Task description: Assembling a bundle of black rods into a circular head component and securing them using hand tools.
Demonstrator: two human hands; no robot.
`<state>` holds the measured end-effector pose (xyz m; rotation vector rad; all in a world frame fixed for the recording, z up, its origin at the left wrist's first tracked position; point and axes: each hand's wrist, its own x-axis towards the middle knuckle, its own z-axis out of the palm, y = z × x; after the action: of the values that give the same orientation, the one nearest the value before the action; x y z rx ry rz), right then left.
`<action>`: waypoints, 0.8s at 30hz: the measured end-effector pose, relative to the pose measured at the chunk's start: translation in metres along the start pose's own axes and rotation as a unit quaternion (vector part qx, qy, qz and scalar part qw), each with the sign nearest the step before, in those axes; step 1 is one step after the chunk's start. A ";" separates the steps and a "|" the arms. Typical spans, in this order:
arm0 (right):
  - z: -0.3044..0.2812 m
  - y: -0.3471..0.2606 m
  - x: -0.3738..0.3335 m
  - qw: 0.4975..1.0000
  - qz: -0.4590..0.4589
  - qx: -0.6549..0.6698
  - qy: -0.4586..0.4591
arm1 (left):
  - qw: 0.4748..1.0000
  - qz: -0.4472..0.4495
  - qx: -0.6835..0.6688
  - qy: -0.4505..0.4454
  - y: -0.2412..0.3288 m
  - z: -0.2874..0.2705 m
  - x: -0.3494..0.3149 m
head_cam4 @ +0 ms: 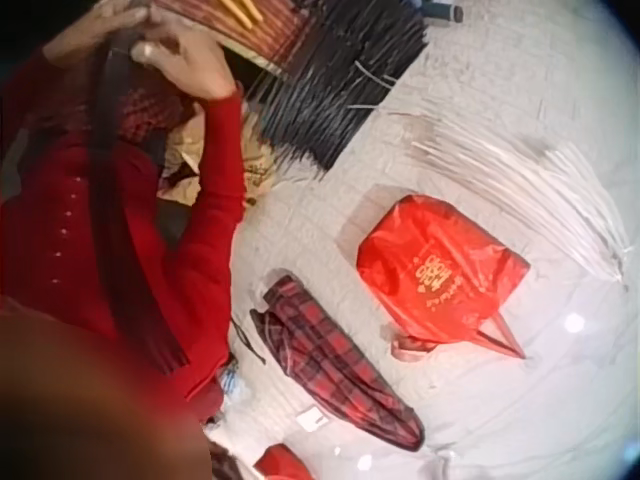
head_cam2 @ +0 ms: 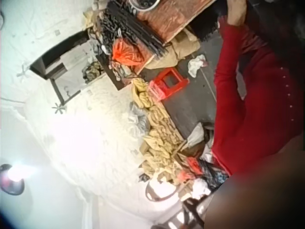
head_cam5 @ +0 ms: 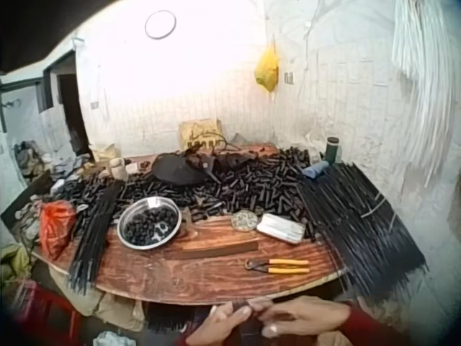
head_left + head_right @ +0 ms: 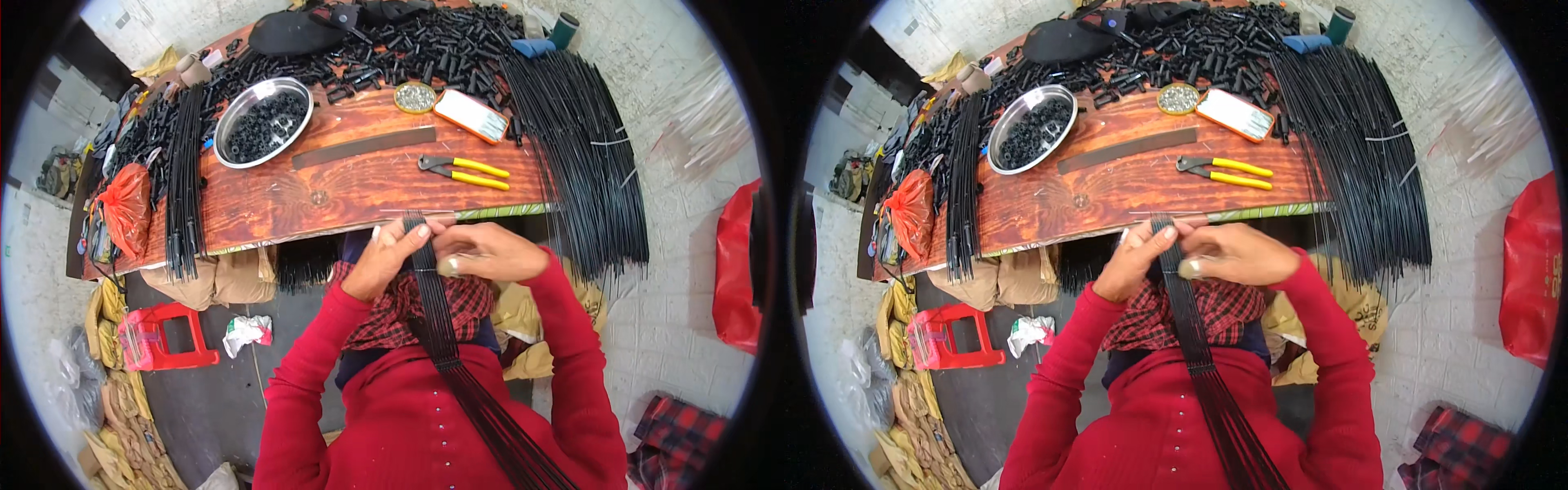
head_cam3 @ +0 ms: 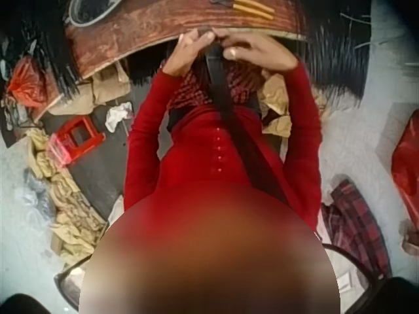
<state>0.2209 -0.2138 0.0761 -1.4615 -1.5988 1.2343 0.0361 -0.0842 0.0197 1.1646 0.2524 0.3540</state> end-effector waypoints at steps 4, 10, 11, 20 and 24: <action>0.059 0.015 0.031 0.954 -0.021 0.293 0.064 | 0.997 -0.068 -0.018 0.020 0.010 -0.009 -0.006; 0.096 0.005 0.035 0.920 0.001 0.357 0.160 | 0.994 -0.097 -0.046 -0.009 0.027 -0.005 -0.013; 0.096 0.004 0.035 0.920 0.002 0.358 0.161 | 0.994 -0.101 -0.047 -0.011 0.027 -0.005 -0.013; 0.094 -0.001 0.033 0.919 0.022 0.354 0.174 | 0.977 0.016 -0.056 0.203 0.018 -0.020 -0.018; 0.093 0.000 0.035 0.919 0.025 0.355 0.170 | 0.972 0.033 -0.055 0.227 0.015 -0.024 -0.017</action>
<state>0.1303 -0.2002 0.0382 -1.1507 -0.7579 1.3085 0.0100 -0.0655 0.0253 0.9730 0.5875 0.6853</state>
